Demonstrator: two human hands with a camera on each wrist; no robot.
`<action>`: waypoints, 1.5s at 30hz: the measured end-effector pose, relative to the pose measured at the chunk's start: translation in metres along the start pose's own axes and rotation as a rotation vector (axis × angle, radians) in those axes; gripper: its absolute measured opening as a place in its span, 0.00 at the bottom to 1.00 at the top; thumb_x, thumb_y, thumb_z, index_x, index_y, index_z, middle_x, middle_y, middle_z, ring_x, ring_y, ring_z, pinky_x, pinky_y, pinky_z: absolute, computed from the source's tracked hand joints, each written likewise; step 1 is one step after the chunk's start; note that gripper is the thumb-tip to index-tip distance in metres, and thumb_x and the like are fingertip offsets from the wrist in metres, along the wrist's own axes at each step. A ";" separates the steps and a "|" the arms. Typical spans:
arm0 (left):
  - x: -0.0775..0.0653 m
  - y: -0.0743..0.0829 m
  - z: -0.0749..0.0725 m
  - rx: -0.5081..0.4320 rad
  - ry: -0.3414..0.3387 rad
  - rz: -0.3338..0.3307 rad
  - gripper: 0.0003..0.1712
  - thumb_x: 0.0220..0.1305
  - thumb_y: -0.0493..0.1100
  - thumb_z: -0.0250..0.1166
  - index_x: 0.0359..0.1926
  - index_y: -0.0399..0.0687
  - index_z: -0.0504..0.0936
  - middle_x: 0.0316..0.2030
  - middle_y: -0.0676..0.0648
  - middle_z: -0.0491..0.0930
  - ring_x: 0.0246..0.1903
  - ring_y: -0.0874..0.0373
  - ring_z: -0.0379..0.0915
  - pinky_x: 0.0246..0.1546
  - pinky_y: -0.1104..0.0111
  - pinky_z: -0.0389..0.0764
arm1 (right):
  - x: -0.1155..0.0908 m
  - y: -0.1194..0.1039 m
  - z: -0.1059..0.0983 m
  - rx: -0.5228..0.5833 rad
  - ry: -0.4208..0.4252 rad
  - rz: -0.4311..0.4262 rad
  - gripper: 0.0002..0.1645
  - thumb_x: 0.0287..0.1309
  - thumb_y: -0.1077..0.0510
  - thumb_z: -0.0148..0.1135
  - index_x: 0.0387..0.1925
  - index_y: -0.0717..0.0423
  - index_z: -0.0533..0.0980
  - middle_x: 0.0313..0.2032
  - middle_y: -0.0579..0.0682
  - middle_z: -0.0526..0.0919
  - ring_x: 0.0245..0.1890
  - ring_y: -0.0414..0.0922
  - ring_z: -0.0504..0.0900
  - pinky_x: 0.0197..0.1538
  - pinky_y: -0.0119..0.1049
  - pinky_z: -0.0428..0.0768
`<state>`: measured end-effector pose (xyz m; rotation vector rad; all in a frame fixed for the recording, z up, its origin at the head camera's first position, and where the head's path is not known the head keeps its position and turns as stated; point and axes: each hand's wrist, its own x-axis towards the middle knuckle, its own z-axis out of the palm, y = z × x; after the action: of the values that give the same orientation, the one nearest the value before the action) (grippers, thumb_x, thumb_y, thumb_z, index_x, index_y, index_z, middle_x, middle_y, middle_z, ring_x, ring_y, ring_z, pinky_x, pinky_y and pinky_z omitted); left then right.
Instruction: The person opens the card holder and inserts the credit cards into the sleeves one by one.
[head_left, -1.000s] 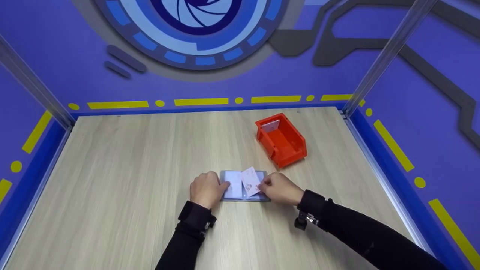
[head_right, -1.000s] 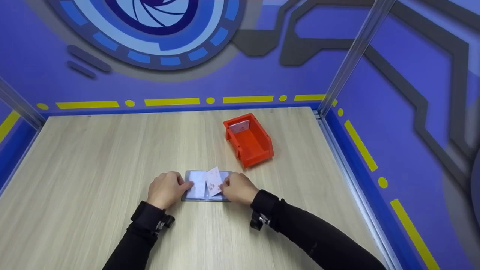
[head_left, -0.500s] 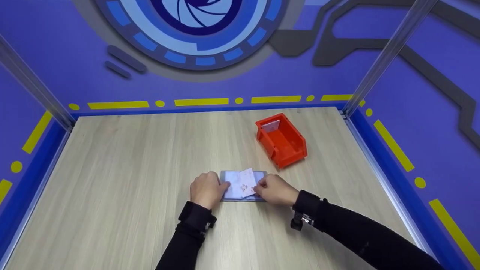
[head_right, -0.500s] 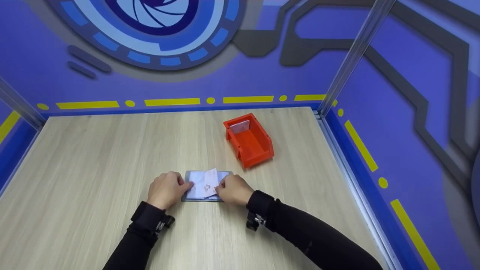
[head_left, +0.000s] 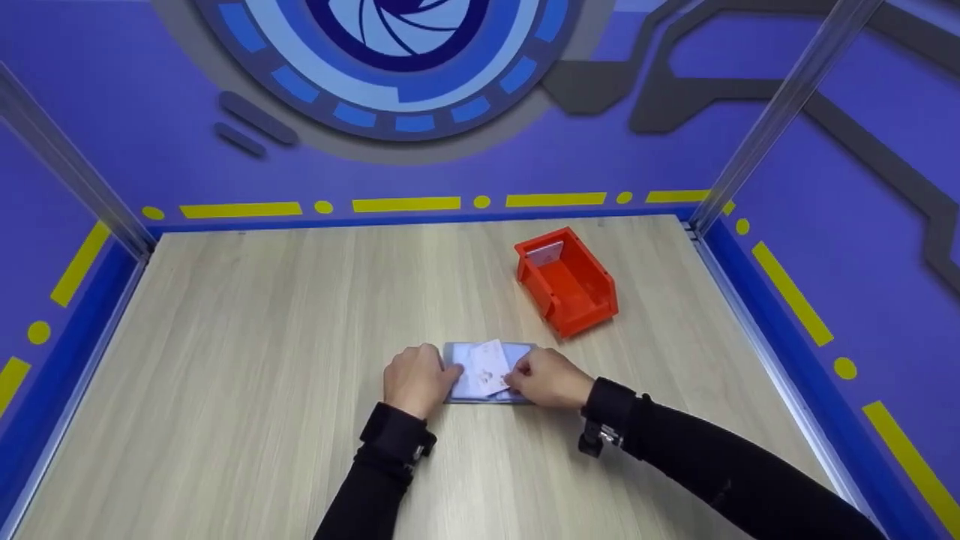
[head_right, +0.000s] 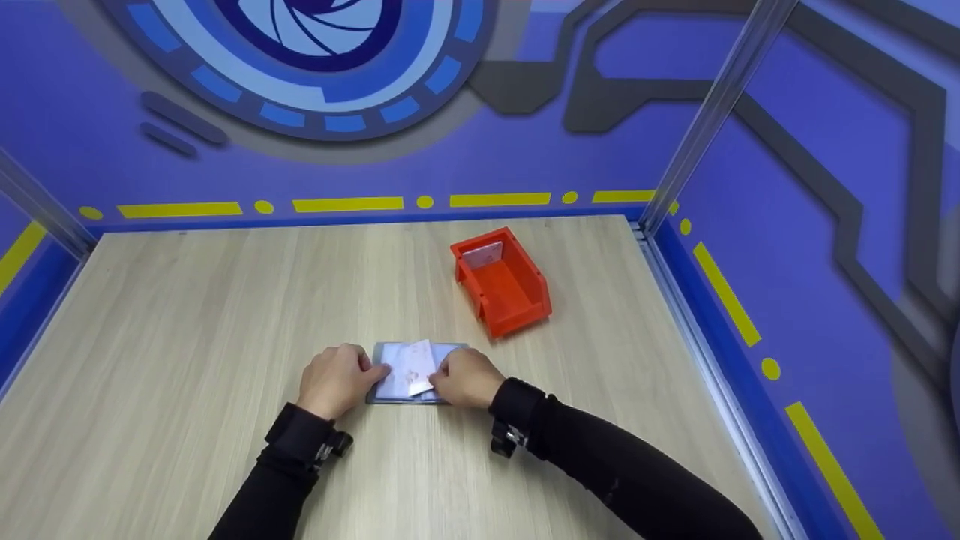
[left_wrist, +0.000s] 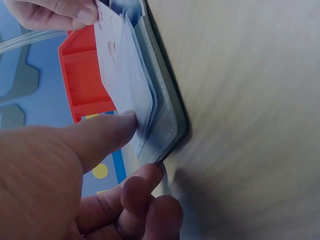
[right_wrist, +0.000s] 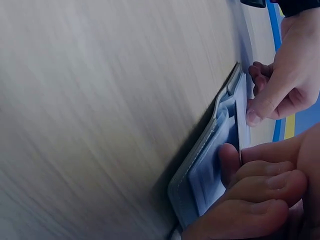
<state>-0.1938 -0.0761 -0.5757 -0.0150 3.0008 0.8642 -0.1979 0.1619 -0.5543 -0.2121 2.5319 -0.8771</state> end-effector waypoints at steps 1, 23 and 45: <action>0.000 0.000 0.000 0.000 -0.002 -0.001 0.34 0.65 0.54 0.78 0.14 0.55 0.64 0.17 0.56 0.66 0.19 0.58 0.62 0.21 0.64 0.59 | 0.000 0.000 0.000 0.001 0.003 0.009 0.24 0.77 0.51 0.67 0.20 0.50 0.79 0.18 0.40 0.68 0.22 0.40 0.67 0.29 0.33 0.61; -0.003 -0.001 -0.002 0.014 -0.012 -0.005 0.32 0.67 0.52 0.76 0.15 0.55 0.66 0.18 0.55 0.67 0.19 0.57 0.65 0.22 0.63 0.61 | -0.004 -0.004 0.005 -0.049 0.038 -0.017 0.22 0.75 0.55 0.61 0.20 0.48 0.75 0.21 0.41 0.71 0.25 0.41 0.69 0.32 0.36 0.66; -0.003 0.002 0.000 0.020 0.003 0.023 0.30 0.69 0.55 0.75 0.16 0.53 0.69 0.19 0.53 0.71 0.20 0.56 0.66 0.23 0.62 0.62 | 0.006 -0.028 0.016 -0.162 -0.044 -0.048 0.19 0.76 0.54 0.65 0.24 0.50 0.82 0.22 0.42 0.75 0.25 0.42 0.73 0.34 0.40 0.72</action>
<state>-0.1913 -0.0743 -0.5744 0.0185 3.0185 0.8367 -0.1957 0.1292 -0.5500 -0.3405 2.5675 -0.6775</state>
